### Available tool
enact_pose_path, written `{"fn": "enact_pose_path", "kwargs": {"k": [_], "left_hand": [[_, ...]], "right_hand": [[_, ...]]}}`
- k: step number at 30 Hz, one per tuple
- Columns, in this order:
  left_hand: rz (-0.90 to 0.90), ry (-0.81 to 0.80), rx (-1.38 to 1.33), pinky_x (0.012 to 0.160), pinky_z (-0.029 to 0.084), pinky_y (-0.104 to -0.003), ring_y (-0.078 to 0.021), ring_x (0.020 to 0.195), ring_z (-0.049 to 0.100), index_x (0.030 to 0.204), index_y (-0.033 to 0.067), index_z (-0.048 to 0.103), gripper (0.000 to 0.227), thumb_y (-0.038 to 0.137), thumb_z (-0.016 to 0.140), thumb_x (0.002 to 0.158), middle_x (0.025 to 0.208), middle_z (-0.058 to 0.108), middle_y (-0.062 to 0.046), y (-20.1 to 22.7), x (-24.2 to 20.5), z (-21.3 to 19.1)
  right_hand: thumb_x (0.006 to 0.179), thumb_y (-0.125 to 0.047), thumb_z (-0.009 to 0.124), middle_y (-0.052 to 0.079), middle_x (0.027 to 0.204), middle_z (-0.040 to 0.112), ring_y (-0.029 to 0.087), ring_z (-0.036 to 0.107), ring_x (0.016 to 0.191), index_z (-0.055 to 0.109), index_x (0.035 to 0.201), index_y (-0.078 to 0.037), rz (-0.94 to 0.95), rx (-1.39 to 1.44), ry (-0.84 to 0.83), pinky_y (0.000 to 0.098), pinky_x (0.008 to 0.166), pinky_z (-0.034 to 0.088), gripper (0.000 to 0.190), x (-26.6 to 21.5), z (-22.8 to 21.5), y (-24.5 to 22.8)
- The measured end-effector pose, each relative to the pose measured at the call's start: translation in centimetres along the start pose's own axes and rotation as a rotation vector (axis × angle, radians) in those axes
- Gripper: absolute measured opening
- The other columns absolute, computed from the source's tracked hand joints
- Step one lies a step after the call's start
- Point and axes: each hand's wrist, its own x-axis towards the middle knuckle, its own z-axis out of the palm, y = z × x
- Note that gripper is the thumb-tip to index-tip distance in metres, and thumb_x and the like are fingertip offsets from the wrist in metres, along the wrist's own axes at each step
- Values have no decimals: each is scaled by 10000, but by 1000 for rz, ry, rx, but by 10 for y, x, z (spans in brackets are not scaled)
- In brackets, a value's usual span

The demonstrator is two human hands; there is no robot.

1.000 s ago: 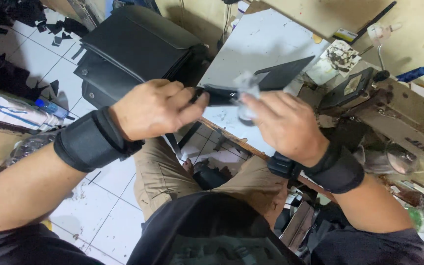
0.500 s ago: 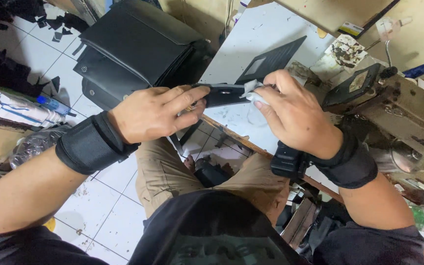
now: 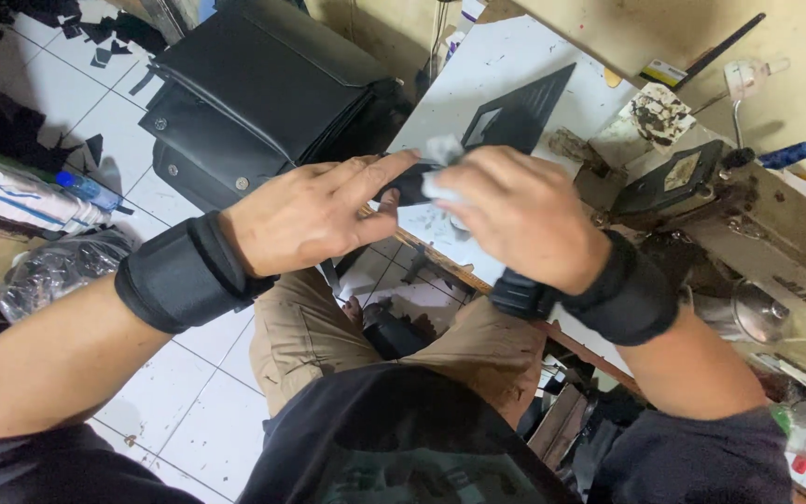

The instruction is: The person cleans and polishes leather pieces by scrubbing them with a brush, then wiping them with a cloth, holding each piece steady with one hand while working with the other. The cleaned pieces are then stacked.

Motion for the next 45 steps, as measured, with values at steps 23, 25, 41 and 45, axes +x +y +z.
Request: {"fn": "enact_pose_path", "kwargs": {"k": [23,25,41,45], "left_hand": [[2,207,-67,959,515,-372,-291,1074,504,981,40,681,221,141,692,784,1113,502,-113,-4,-2,35],[30,204,-62,946,516,-370,-280,1042,503,974,41,679,206,140,693,794,1089,497,-103,-4,-1,34],[-37,124,-26,766,567,-303,-257,992,523,1214,-31,656,436,112,662,803,1049,527,-85,1,-14,33],[-83,141,16,774,570,-279,-233,1012,526,1260,-40,657,445,88,661,834,1040,530,-67,9,-21,32]], "right_hand": [[849,1,662,112,1032,578,261,557,998,676,926,38,-252,-232,-40,352,836,518,87,51,11,0],[864,2,671,106,1026,572,259,548,995,667,901,34,-263,-207,-8,355,842,513,49,56,16,1],[915,-68,688,38,1008,571,215,529,1020,757,1017,-56,-248,-154,38,342,879,471,124,63,31,9],[884,-52,679,4,975,599,199,548,985,773,1015,-106,-336,-229,8,347,832,472,169,43,3,16]]}}
